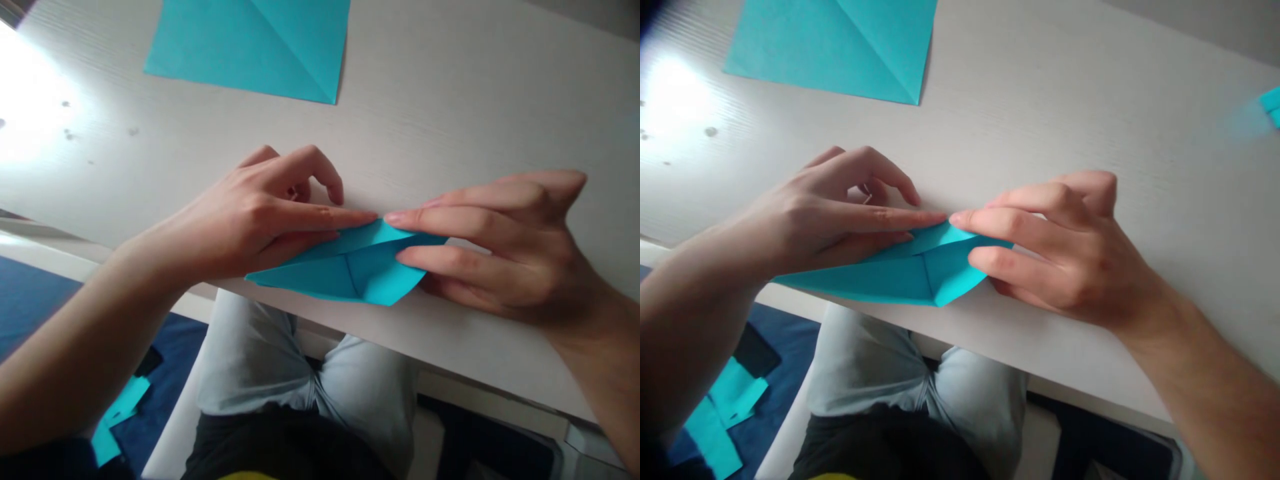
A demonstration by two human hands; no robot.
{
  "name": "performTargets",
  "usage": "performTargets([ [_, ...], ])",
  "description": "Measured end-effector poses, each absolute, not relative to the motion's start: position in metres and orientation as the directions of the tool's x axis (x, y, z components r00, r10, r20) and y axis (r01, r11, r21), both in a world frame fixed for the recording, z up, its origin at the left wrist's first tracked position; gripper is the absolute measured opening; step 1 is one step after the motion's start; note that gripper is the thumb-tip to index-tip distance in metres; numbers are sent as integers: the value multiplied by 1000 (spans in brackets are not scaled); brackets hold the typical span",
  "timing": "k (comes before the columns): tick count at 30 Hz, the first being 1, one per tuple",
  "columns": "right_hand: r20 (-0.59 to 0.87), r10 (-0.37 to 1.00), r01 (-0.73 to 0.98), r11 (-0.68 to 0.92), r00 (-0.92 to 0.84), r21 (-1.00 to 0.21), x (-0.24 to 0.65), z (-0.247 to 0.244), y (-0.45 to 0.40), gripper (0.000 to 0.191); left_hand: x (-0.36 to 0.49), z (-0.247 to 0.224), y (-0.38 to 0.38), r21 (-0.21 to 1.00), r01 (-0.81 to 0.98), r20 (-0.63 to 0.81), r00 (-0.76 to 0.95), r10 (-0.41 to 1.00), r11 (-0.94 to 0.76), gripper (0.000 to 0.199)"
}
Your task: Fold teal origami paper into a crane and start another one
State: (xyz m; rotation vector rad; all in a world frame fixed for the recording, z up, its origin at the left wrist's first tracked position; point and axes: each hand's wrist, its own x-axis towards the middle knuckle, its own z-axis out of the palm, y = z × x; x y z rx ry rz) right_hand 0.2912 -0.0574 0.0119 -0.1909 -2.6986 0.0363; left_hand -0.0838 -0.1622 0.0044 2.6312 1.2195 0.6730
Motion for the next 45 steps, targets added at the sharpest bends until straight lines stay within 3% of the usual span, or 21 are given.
performTargets([
  [4, 409, 165, 158, 986, -897, -52, 292, 13, -60, 44, -81, 5, -164, 259, 709, 327, 574, 751, -656, 48],
  [8, 446, 118, 133, 991, -887, 3, 291, 10, -62, 45, -82, 6, -164, 227, 736, 297, 571, 765, -638, 49],
  [13, 372, 230, 202, 973, -899, -114, 294, 5, -59, 62, -83, 5, -165, 223, 724, 334, 572, 749, -653, 48],
  [20, 322, 148, 124, 988, -935, -94, 287, 20, -54, 41, -82, 9, -163, 235, 683, 325, 616, 718, -692, 48],
  [23, 350, 75, 65, 997, -934, -42, 290, 28, -54, 38, -80, 13, -162, 283, 725, 244, 579, 778, -628, 56],
  [25, 346, 110, 101, 994, -932, -44, 293, 32, -56, 39, -77, 16, -161, 335, 753, 187, 536, 823, -567, 59],
  [27, 304, 150, 145, 989, -941, -37, 294, 37, -61, 41, -75, 18, -161, 380, 747, 191, 514, 837, -545, 53],
  [31, 240, 67, 84, 994, -968, 64, 289, 47, -77, 37, -71, 19, -165, 422, 720, 247, 494, 834, -552, 44],
  [35, 133, 116, 125, 990, -984, 59, 287, 52, -100, 38, -71, 14, -172, 378, 728, 292, 493, 819, -573, 39],
  [38, 142, 178, 181, 983, -974, 12, 290, 48, -114, 47, -73, 10, -175, 354, 728, 314, 499, 808, -587, 40],
  [45, 181, 226, 228, 974, -957, -11, 292, 35, -115, 41, -73, 9, -180, 335, 757, 302, 478, 825, -561, 40],
])
